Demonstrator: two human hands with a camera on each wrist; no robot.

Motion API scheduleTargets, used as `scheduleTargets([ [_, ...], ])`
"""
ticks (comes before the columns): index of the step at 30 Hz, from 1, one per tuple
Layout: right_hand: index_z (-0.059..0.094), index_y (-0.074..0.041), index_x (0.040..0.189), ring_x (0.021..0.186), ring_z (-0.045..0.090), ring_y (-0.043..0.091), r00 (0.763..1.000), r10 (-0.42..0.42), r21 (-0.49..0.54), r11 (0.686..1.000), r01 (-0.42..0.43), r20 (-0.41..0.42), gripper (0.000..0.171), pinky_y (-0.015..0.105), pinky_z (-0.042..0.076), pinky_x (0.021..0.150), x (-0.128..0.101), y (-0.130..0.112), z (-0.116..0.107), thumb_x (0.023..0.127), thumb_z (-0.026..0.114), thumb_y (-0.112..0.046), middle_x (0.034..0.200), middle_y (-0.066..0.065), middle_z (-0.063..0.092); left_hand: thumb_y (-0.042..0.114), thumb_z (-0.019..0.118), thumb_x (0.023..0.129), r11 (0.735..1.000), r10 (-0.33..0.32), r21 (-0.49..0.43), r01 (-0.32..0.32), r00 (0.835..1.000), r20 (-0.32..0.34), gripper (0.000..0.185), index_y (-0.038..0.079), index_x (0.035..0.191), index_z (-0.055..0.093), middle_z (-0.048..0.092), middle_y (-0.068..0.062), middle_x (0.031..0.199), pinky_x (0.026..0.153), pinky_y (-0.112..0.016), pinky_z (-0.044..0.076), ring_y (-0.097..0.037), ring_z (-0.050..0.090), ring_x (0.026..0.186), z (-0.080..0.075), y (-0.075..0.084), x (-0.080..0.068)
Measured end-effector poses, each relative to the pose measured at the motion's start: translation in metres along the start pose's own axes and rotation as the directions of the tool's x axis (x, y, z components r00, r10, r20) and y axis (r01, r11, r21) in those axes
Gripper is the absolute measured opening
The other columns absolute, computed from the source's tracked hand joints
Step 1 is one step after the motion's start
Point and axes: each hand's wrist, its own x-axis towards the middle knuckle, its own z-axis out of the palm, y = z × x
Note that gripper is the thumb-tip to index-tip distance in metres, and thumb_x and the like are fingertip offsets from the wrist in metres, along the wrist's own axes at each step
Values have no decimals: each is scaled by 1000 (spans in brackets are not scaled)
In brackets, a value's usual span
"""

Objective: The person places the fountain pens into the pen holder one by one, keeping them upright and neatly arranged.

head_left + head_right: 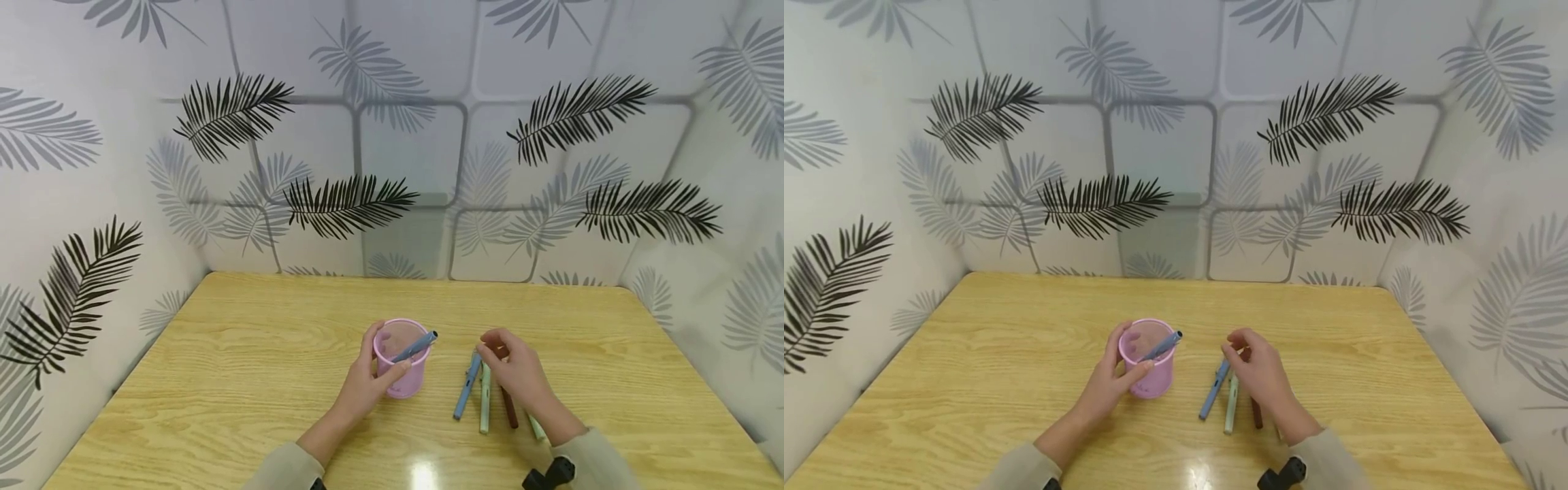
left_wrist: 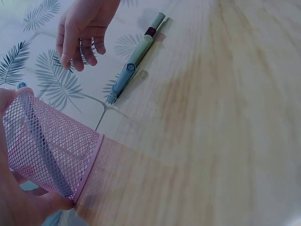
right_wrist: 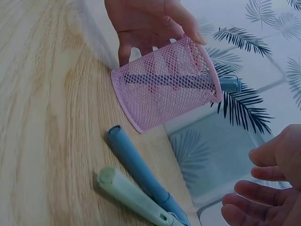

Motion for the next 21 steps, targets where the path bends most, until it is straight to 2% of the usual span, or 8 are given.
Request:
scheduleTargets([
  [6,60,-7,110,85,57,21,1000,-3,-29,1000,3,4,26,31,47,65,-3,6,-7,94,56,-27,101,7,61,32,66,87,1000,24,-2,-24,1000,1,74,26,145,20,37,-11,143,94,-54,38,-36,39,125,0,0,1],
  [8,60,-6,110,84,57,21,1000,-4,-35,999,4,4,25,31,48,64,-3,8,-8,94,57,-26,100,7,61,30,66,87,1000,13,-5,-13,1000,3,73,28,145,20,36,-11,143,94,-55,37,-37,38,126,-1,2,0],
  [15,60,-5,110,84,57,21,999,43,-43,998,-44,-14,24,30,47,62,-4,14,-15,93,58,-22,100,9,61,21,64,88,1000,-9,-10,9,1000,4,71,19,145,21,38,-14,141,95,-56,36,-38,39,125,-5,37,-11],
  [21,60,-3,109,84,57,24,999,5,-65,998,-9,-54,26,32,47,65,-7,20,-28,93,59,-23,99,11,62,20,64,88,1000,-3,-27,3,1000,6,71,18,145,21,37,-16,141,94,-56,36,-41,39,124,-5,37,-11],
])
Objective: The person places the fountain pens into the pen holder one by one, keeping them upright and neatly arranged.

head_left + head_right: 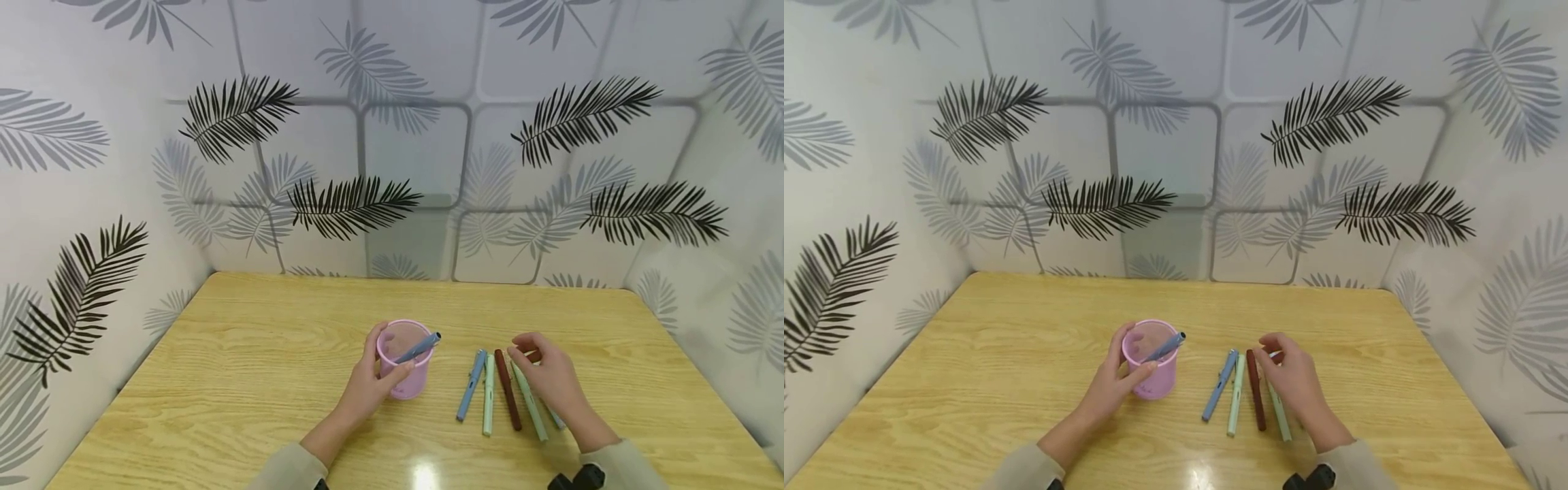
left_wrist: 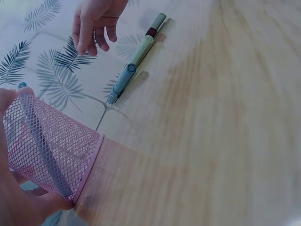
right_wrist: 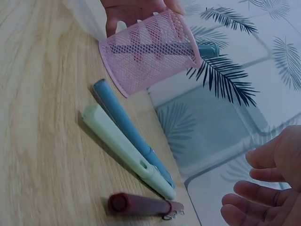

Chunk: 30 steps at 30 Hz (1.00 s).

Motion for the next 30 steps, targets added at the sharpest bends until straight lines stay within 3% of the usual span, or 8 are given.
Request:
scheduleTargets([
  [8,59,-2,111,86,60,29,998,59,-46,997,-58,21,31,36,49,66,-1,17,-11,92,59,-26,99,12,63,20,64,88,1000,0,3,0,1000,5,72,18,145,21,35,-20,142,95,-57,35,-41,38,124,1,-1,0],
  [16,59,3,108,80,61,28,995,89,-115,990,-84,34,28,36,49,64,-4,34,-15,89,62,-18,91,12,64,20,64,88,1000,-2,0,2,1000,7,72,17,146,20,34,-20,142,95,-56,36,-41,38,125,2,-1,0],
  [30,58,7,105,80,60,31,981,114,-186,979,-84,155,26,41,49,63,-8,51,-16,86,63,-10,88,15,64,21,64,88,1000,-9,2,9,1000,2,73,18,146,20,36,-18,142,94,-55,37,-40,39,124,1,1,0],
])
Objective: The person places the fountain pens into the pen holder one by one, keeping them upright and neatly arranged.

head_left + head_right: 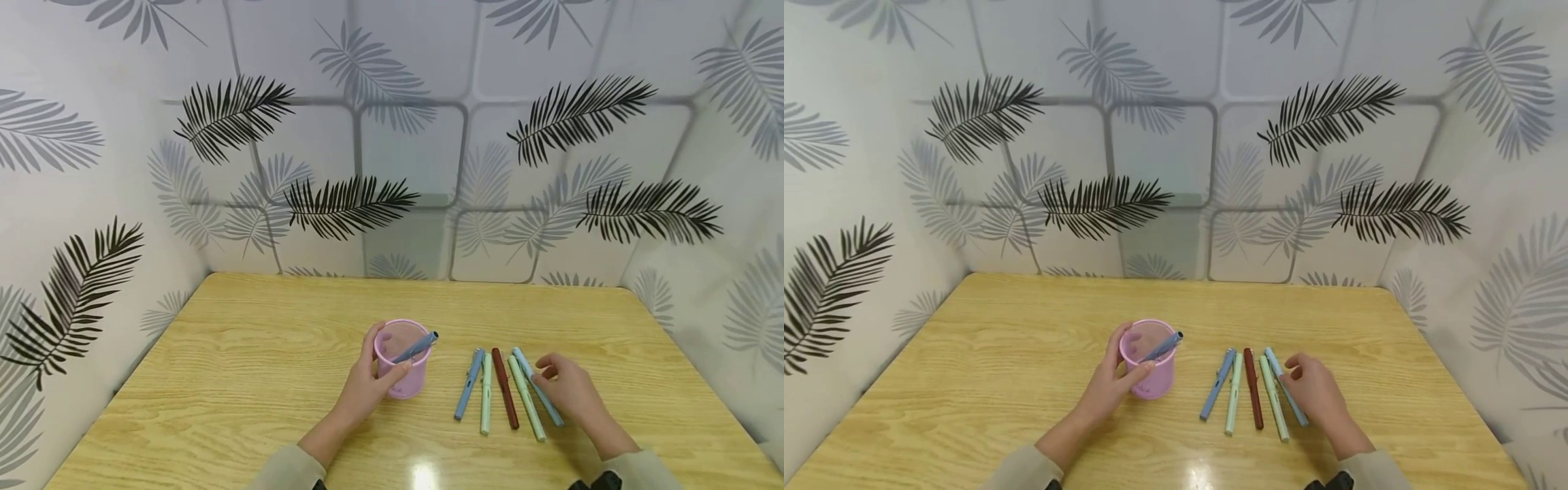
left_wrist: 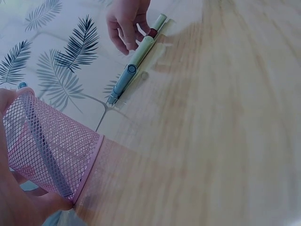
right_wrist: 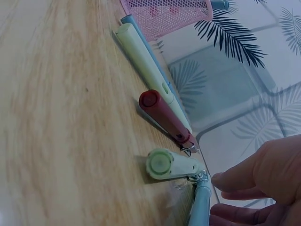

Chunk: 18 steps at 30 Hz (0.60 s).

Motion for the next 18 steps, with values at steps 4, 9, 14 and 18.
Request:
scheduleTargets([
  [4,58,8,106,79,60,30,1000,15,-1,1000,-15,25,28,40,49,62,0,0,1,85,64,-9,87,14,63,20,64,88,1000,3,0,-3,1000,-3,72,17,146,20,36,-17,142,94,-55,37,-39,39,124,0,0,0],
  [9,59,10,106,75,61,27,999,38,-2,999,-38,36,27,37,49,60,1,-1,2,84,65,-7,85,14,64,19,64,88,1000,7,3,-7,1000,-8,72,17,145,20,36,-16,142,95,-55,37,-39,39,125,0,-1,0],
  [14,59,12,105,69,60,24,997,43,-21,999,-41,62,27,37,49,57,4,-2,1,83,64,-4,82,16,64,20,64,88,1000,3,4,-3,1000,-11,72,18,145,21,37,-16,142,95,-55,36,-39,39,125,0,-1,0],
  [18,59,13,104,68,59,24,994,45,-50,998,-40,100,26,36,49,56,5,-3,0,83,62,-2,83,17,63,20,64,88,1000,5,6,-5,1000,-12,72,17,145,21,37,-18,142,95,-56,35,-40,39,125,0,1,-1],
])
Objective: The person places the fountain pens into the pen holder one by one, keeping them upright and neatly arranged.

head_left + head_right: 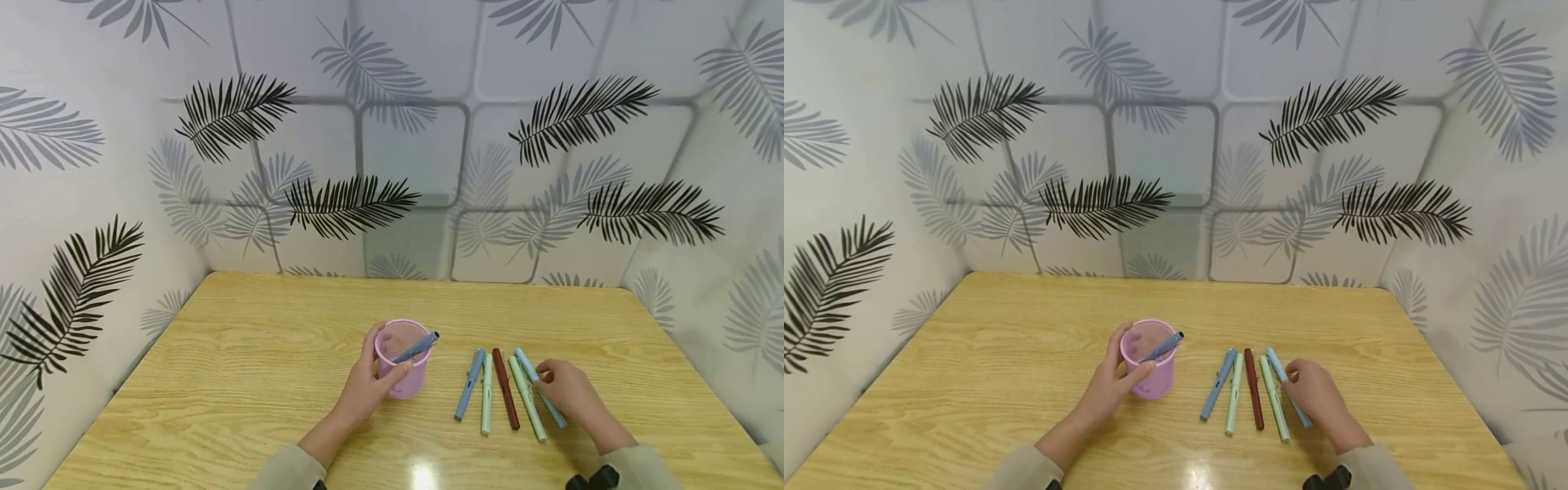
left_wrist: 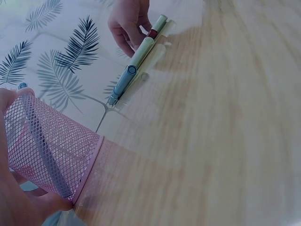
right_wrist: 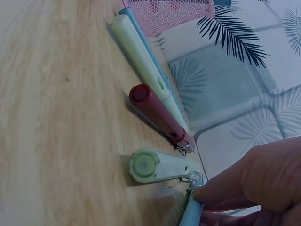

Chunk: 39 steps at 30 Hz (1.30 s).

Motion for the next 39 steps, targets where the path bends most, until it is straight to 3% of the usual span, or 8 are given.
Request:
scheduleTargets([
  [11,58,11,100,63,55,17,996,27,-75,997,-20,88,21,32,46,53,4,-6,-3,83,60,-1,82,12,61,19,64,88,1000,13,5,-13,1000,1,71,16,145,22,36,-19,142,96,-56,35,-41,38,125,0,1,0],
  [25,56,12,103,66,58,21,998,61,-8,998,-61,32,28,34,48,53,3,-1,-3,79,61,-1,85,19,62,20,64,88,1000,9,-8,-9,1000,3,71,18,145,22,35,-18,143,94,-56,37,-42,40,124,-1,-3,0],
  [39,52,13,114,67,57,22,996,51,39,998,-49,-70,37,36,47,55,0,-4,-7,86,60,-9,86,17,61,18,64,88,1000,11,-15,-11,1000,11,72,16,145,21,34,-19,142,93,-57,37,-43,39,124,0,-1,1],
])
